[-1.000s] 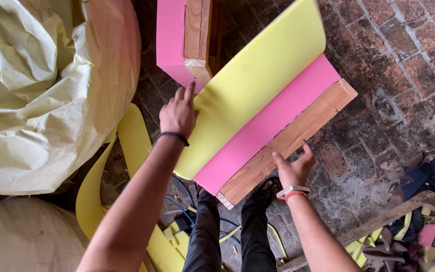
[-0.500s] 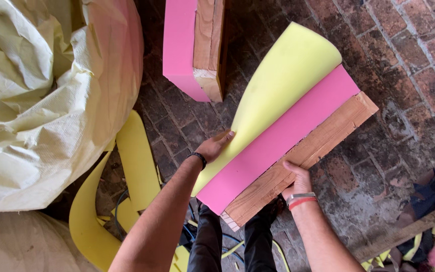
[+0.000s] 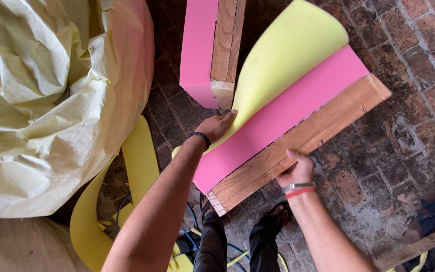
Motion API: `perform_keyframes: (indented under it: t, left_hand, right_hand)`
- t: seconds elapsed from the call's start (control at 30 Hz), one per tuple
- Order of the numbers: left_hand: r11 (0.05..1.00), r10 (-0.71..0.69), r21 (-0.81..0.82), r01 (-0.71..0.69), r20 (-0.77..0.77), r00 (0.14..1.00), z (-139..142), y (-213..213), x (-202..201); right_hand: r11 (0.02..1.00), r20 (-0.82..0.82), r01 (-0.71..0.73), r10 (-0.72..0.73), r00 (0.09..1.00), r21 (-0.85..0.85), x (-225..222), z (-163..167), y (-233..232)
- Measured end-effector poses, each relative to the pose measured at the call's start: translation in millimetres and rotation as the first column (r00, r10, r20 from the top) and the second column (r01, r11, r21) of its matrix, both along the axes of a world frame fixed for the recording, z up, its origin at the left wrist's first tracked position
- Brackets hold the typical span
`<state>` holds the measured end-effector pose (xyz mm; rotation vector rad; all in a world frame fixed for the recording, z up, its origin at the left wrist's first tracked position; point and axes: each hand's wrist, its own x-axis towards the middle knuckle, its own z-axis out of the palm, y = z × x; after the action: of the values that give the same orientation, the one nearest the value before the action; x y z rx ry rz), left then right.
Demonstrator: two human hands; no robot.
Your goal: The person brushes adhesive from a container onto a pink foam sheet, folds a yellow foam sheet over the glued surface and presses it down, then carries the bonded foam sheets to a wooden frame on the floor and wraps the foam around the frame, pressing it into place.
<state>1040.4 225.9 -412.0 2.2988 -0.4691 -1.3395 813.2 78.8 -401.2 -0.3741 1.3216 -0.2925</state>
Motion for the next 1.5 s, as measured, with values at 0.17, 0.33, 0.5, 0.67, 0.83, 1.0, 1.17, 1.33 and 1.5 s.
perform_keyframes:
  t: [0.17, 0.33, 0.5, 0.67, 0.83, 1.0, 1.17, 1.33, 1.5]
  left_hand:
    - [0.996, -0.050, -0.065, 0.058, 0.108, 0.993, 1.7, 1.1, 3.2]
    - [0.983, -0.099, 0.176, 0.052, 0.273, 0.957, -0.3, 3.6, -27.5]
    - [0.925, 0.079, -0.309, 0.220, 0.725, 0.684, 3.1, -10.0, -48.0]
    - [0.876, -0.159, -0.186, 0.445, 0.760, 0.630, 38.5, -33.7, -52.3]
    - [0.942, -0.272, 0.223, 0.249, 0.080, 0.959, 70.7, -53.4, -41.0]
    - [0.989, -0.139, 0.034, 0.142, 0.516, 0.845, 58.4, -43.1, -44.9]
    - [0.987, -0.058, -0.067, 0.144, 0.691, 0.721, 37.3, -20.6, -63.8]
    - [0.970, -0.066, -0.113, 0.216, 0.732, 0.678, 31.2, -9.6, -84.9]
    - [0.941, -0.131, -0.081, 0.329, 0.808, 0.575, 30.5, -2.6, -109.6]
  right_hand:
    - [0.998, 0.367, -0.026, 0.004, 0.930, 0.055, -17.9, -34.5, 10.0]
    - [0.988, -0.038, -0.010, 0.015, 0.999, 0.153, -32.8, -57.9, 7.5]
    - [0.946, -0.039, -0.319, 0.317, 0.948, -0.059, -35.7, -62.9, -9.9]
    - [0.928, -0.084, -0.364, 0.358, 0.930, -0.074, -35.6, -61.6, -16.2]
    - [0.892, -0.142, -0.449, 0.437, 0.888, -0.061, -37.2, -44.3, -15.4]
    - [0.777, -0.284, -0.588, 0.525, 0.803, -0.226, -37.6, -23.8, -8.5]
    - [0.766, -0.372, -0.568, 0.454, 0.810, -0.301, -53.1, -20.4, 7.2]
    - [0.792, -0.277, -0.500, 0.422, 0.863, -0.352, -86.8, -18.5, 14.3]
    - [0.786, -0.308, -0.474, 0.372, 0.876, -0.397, -113.7, -7.4, 11.5]
